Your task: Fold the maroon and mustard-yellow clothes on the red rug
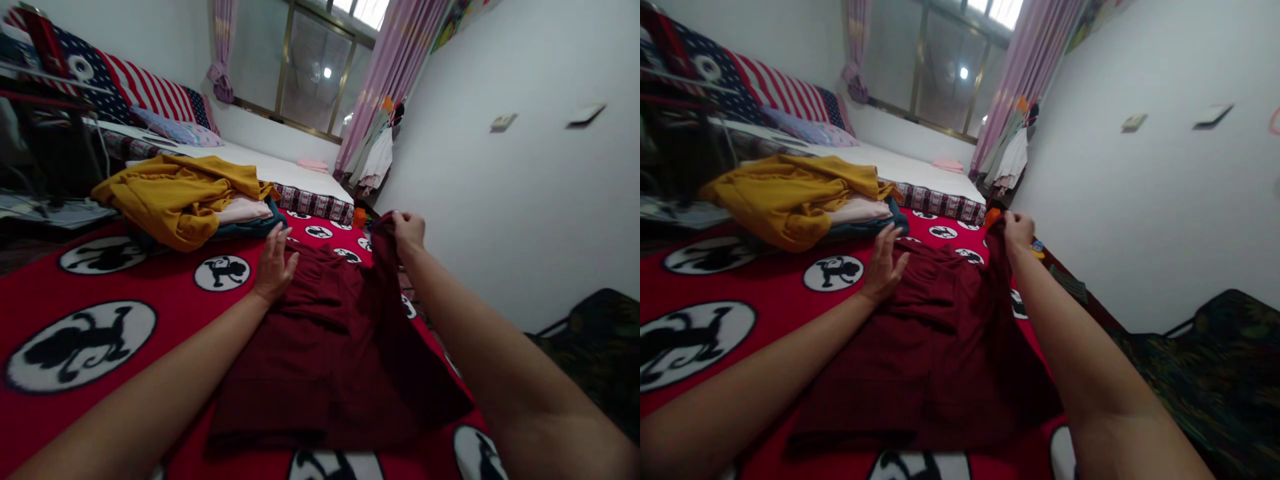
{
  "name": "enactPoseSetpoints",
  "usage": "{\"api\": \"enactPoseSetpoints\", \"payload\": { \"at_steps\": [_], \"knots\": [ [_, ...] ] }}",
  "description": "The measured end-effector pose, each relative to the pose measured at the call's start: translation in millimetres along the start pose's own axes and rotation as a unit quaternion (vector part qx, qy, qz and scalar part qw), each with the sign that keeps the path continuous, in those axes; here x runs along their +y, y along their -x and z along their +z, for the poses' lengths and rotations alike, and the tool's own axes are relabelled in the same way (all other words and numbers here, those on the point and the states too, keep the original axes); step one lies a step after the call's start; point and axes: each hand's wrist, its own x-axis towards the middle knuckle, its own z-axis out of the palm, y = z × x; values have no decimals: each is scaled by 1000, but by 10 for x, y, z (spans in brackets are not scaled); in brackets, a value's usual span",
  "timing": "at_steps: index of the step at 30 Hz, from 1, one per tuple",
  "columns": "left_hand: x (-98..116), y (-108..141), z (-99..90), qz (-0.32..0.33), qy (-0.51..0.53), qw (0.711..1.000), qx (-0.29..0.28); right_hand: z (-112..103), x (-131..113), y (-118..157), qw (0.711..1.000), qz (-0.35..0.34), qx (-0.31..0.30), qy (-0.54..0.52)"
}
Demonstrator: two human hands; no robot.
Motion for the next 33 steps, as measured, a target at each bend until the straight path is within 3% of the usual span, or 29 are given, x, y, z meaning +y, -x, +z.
{"api": "enactPoseSetpoints", "payload": {
  "at_steps": [1, 3, 5, 6, 8, 11, 14, 18, 21, 25, 29, 33],
  "knots": [
    [14, 1, -56, 3, -2, 1000, 20, -7, -210, 55, 993, -9, -74, -96],
    [13, 13, -158, 18, -9, 999, 26, -57, -564, 261, 933, -65, -254, -246],
    [-17, 36, -225, 44, -15, 999, -7, -161, -758, 557, 893, -97, -332, -290],
    [-38, 50, -241, 56, -18, 998, -31, -228, -781, 724, 892, -105, -335, -284],
    [-77, 77, -236, 62, -29, 994, -85, -366, -699, 1073, 922, -111, -293, -227],
    [-120, 102, -170, 43, -59, 987, -146, -543, -423, 1601, 962, -96, -251, -57],
    [-160, 104, -109, 18, -82, 981, -173, -670, -209, 2103, 947, -97, -295, 77],
    [-215, 93, -101, -41, -69, 982, -169, -767, -94, 2529, 930, -91, -326, 141],
    [-234, 81, -117, -65, -28, 983, -170, -758, -41, 2552, 930, -81, -324, 152],
    [-243, 59, -123, -63, -10, 983, -172, -642, -41, 2386, 916, -74, -343, 193],
    [-272, 23, -158, -41, -2, 982, -182, -444, -99, 2244, 903, -92, -343, 243],
    [-302, -20, -245, 7, 3, 973, -229, -295, -120, 1995, 896, -70, -359, 250]
  ]
}}
